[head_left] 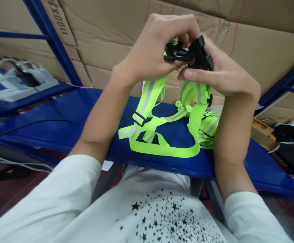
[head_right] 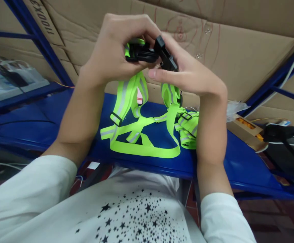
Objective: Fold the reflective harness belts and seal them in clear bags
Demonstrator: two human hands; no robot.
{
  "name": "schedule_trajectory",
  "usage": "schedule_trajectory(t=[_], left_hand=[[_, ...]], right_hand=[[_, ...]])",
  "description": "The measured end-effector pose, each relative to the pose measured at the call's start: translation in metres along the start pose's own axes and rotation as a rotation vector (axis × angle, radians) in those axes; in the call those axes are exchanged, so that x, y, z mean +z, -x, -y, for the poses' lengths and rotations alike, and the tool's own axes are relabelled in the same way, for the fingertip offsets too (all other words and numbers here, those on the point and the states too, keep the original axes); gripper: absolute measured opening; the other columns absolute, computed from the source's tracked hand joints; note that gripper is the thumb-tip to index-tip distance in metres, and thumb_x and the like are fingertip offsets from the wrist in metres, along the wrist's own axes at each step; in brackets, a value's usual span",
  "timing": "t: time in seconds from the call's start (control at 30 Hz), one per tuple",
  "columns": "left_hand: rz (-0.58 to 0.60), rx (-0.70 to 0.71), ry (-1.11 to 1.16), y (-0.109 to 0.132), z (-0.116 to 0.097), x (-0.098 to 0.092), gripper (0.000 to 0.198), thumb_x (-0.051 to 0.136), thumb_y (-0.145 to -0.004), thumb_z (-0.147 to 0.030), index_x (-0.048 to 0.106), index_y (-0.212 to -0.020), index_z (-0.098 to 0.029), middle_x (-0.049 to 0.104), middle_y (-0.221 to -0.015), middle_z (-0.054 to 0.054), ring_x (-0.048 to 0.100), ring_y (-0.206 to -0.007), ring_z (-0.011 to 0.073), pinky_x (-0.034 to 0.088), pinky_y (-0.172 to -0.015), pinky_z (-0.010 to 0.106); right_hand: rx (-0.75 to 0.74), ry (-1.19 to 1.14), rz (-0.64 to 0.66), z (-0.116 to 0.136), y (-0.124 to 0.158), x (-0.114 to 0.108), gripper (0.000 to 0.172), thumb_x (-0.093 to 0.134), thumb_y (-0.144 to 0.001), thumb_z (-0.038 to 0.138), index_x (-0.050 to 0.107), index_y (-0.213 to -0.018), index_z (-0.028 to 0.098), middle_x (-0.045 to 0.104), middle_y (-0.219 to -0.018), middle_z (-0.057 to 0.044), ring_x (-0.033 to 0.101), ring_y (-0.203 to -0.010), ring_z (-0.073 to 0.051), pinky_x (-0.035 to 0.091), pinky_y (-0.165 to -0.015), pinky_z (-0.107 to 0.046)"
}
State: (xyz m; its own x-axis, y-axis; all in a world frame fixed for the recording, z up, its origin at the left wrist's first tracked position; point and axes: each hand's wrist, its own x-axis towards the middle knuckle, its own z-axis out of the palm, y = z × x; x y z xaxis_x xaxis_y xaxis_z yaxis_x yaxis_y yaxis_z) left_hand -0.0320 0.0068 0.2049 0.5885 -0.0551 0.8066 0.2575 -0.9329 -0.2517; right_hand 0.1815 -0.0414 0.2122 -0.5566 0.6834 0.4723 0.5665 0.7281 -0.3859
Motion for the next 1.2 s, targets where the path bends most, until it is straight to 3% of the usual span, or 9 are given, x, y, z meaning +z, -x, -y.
schedule_trajectory(t=[0.03, 0.1, 0.2, 0.4, 0.57, 0.77, 0.87, 1.0, 1.2], left_hand=[[0.017, -0.013, -0.027, 0.0, 0.003, 0.003, 0.049, 0.05, -0.096, -0.049, 0.07, -0.109, -0.006, 0.069, -0.096, 0.007, 0.069, -0.096, 0.0192, 0.046, -0.087, 0.033], [0.065, -0.051, -0.074, 0.0, 0.009, 0.007, 0.044, 0.053, -0.097, -0.045, 0.071, -0.11, -0.008, 0.071, -0.1, 0.009, 0.068, -0.099, 0.0194, 0.046, -0.088, 0.032], [0.163, -0.087, -0.056, 0.003, 0.018, 0.008, 0.033, 0.062, -0.096, -0.035, 0.073, -0.116, -0.013, 0.074, -0.107, 0.01, 0.068, -0.1, 0.0221, 0.048, -0.09, 0.034], [0.174, -0.184, -0.095, 0.011, 0.032, 0.0, 0.036, 0.066, -0.082, -0.01, 0.072, -0.118, -0.015, 0.075, -0.111, 0.011, 0.066, -0.101, 0.0254, 0.049, -0.091, 0.041], [0.252, -0.181, 0.019, 0.013, 0.03, 0.004, 0.04, 0.068, -0.083, -0.011, 0.069, -0.123, -0.014, 0.075, -0.103, 0.008, 0.07, -0.096, 0.024, 0.048, -0.085, 0.037], [0.275, -0.2, 0.135, 0.015, 0.032, 0.002, 0.058, 0.076, -0.083, -0.021, 0.055, -0.137, -0.024, 0.073, -0.102, 0.003, 0.066, -0.095, 0.0195, 0.049, -0.083, 0.033], [0.215, -0.193, 0.213, 0.018, 0.032, -0.007, 0.052, 0.072, -0.089, -0.026, 0.054, -0.136, -0.018, 0.068, -0.109, 0.006, 0.065, -0.101, 0.0192, 0.049, -0.085, 0.032], [0.219, -0.126, 0.197, 0.017, 0.025, -0.01, 0.061, 0.071, -0.089, -0.042, 0.049, -0.139, -0.015, 0.06, -0.127, 0.008, 0.063, -0.109, 0.0194, 0.049, -0.087, 0.033], [0.236, -0.049, 0.252, 0.013, 0.031, -0.001, 0.064, 0.07, -0.087, -0.047, 0.047, -0.139, -0.018, 0.054, -0.139, 0.011, 0.062, -0.114, 0.0245, 0.051, -0.091, 0.041]], right_hand=[[-0.035, -0.02, 0.039, -0.006, -0.002, -0.002, 0.053, 0.071, -0.086, 0.053, 0.058, -0.132, 0.03, 0.065, -0.125, -0.005, 0.062, -0.112, -0.027, 0.053, -0.094, -0.037], [-0.044, 0.001, 0.08, -0.016, -0.005, -0.004, 0.023, 0.067, -0.091, 0.043, 0.063, -0.106, 0.025, 0.065, -0.103, -0.004, 0.06, -0.095, -0.021, 0.05, -0.086, -0.034], [0.015, 0.214, 0.028, -0.026, -0.009, -0.003, 0.008, 0.06, -0.093, 0.028, 0.059, -0.1, 0.023, 0.062, -0.098, -0.003, 0.052, -0.088, -0.018, 0.044, -0.083, -0.033], [-0.044, 0.367, 0.012, -0.028, -0.008, 0.001, 0.039, 0.055, -0.091, 0.011, 0.062, -0.129, 0.02, 0.069, -0.113, -0.007, 0.059, -0.095, -0.02, 0.046, -0.095, -0.035], [-0.1, 0.461, 0.042, -0.022, -0.01, 0.009, 0.038, 0.053, -0.086, 0.014, 0.064, -0.121, 0.024, 0.072, -0.116, -0.007, 0.064, -0.099, -0.027, 0.051, -0.088, -0.04], [-0.1, 0.514, -0.004, -0.029, -0.013, 0.008, 0.049, 0.051, -0.08, 0.013, 0.064, -0.126, 0.026, 0.072, -0.125, -0.008, 0.066, -0.11, -0.033, 0.052, -0.096, -0.049], [-0.103, 0.495, -0.02, -0.031, -0.012, 0.004, 0.046, 0.054, -0.084, 0.018, 0.064, -0.127, 0.03, 0.07, -0.132, -0.005, 0.064, -0.116, -0.031, 0.05, -0.103, -0.048], [-0.133, 0.477, 0.018, -0.022, -0.012, 0.009, 0.048, 0.05, -0.083, 0.014, 0.065, -0.127, 0.026, 0.072, -0.123, -0.007, 0.066, -0.11, -0.031, 0.052, -0.097, -0.047], [-0.133, 0.438, -0.013, -0.014, -0.013, 0.016, 0.052, 0.053, -0.075, 0.013, 0.067, -0.122, 0.028, 0.075, -0.121, -0.005, 0.068, -0.11, -0.034, 0.053, -0.095, -0.048]])
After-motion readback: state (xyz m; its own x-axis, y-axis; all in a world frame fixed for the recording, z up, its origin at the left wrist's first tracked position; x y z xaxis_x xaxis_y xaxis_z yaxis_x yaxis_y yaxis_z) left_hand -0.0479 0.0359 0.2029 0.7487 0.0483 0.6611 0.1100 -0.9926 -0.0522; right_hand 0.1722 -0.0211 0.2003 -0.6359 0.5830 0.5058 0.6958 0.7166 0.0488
